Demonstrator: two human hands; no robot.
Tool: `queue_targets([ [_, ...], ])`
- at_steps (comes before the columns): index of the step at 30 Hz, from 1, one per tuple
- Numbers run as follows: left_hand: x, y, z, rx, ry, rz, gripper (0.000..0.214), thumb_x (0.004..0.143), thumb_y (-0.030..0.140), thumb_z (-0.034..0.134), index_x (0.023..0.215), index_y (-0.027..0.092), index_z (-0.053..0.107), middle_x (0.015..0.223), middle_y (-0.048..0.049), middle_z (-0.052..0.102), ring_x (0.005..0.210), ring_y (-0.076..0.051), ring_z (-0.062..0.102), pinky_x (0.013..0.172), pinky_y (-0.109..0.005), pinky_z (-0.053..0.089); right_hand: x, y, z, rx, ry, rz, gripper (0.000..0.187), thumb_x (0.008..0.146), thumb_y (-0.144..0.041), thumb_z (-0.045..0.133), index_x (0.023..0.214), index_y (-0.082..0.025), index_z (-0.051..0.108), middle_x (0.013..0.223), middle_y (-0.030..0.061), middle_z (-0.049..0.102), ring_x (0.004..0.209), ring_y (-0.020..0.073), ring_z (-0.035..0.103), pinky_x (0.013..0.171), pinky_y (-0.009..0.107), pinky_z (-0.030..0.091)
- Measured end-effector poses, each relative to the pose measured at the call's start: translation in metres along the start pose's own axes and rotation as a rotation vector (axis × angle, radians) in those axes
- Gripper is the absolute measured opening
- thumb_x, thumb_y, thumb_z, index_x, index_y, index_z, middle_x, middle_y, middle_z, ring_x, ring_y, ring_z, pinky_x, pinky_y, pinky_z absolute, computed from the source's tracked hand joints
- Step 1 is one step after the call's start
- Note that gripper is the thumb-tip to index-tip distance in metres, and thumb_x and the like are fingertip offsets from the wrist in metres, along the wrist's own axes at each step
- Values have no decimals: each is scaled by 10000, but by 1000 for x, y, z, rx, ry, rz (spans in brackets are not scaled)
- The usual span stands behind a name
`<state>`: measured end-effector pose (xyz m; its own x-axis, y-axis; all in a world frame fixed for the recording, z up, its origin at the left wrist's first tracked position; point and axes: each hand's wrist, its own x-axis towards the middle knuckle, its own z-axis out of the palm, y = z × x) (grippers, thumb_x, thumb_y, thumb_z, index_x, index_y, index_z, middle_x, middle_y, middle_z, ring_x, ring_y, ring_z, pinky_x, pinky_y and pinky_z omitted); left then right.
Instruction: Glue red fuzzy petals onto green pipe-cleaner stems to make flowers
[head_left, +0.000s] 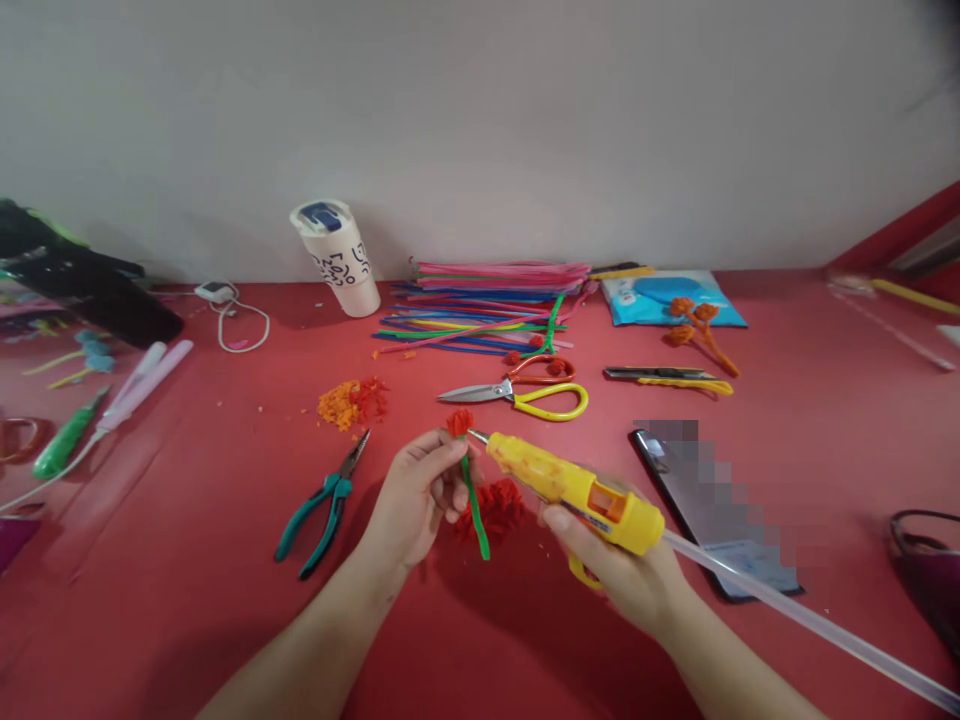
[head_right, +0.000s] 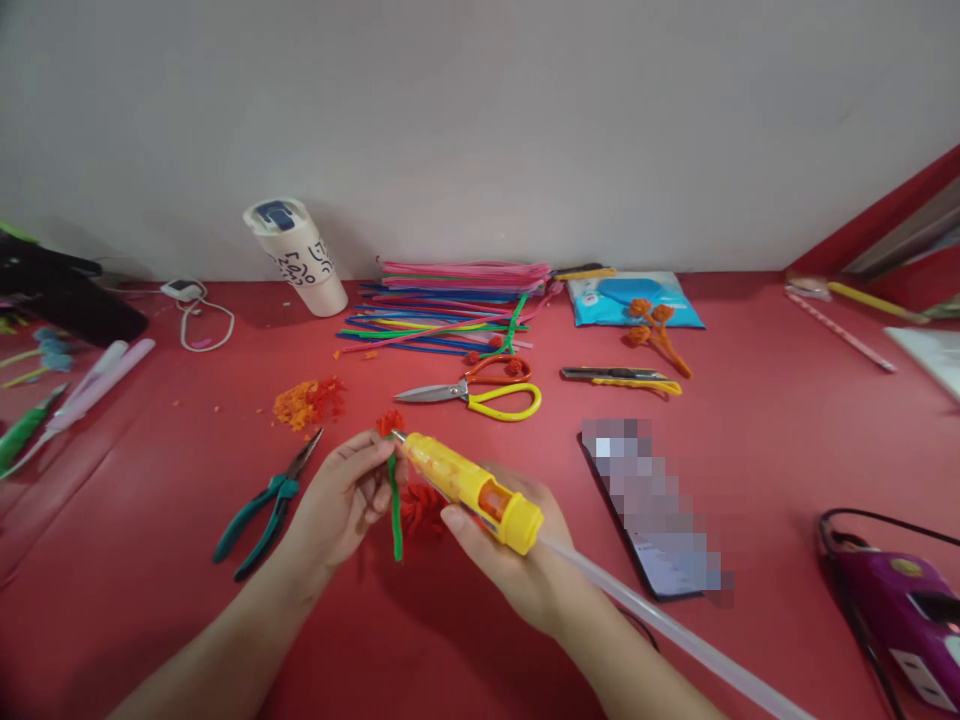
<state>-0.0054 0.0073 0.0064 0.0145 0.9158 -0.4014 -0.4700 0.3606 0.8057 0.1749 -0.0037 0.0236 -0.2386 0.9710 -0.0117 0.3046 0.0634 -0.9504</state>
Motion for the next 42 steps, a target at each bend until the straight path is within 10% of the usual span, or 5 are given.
queue_targets([
  [42,-2,3,5,-64,-9,-13,199,698,254,666,611,143,526,518,4,634,292,-32,449,266,-107,286,3,1,2,-146,-1,-103,251,791,-379,513,641,-181,546,560,4,553,491,120,495,469,215,442],
])
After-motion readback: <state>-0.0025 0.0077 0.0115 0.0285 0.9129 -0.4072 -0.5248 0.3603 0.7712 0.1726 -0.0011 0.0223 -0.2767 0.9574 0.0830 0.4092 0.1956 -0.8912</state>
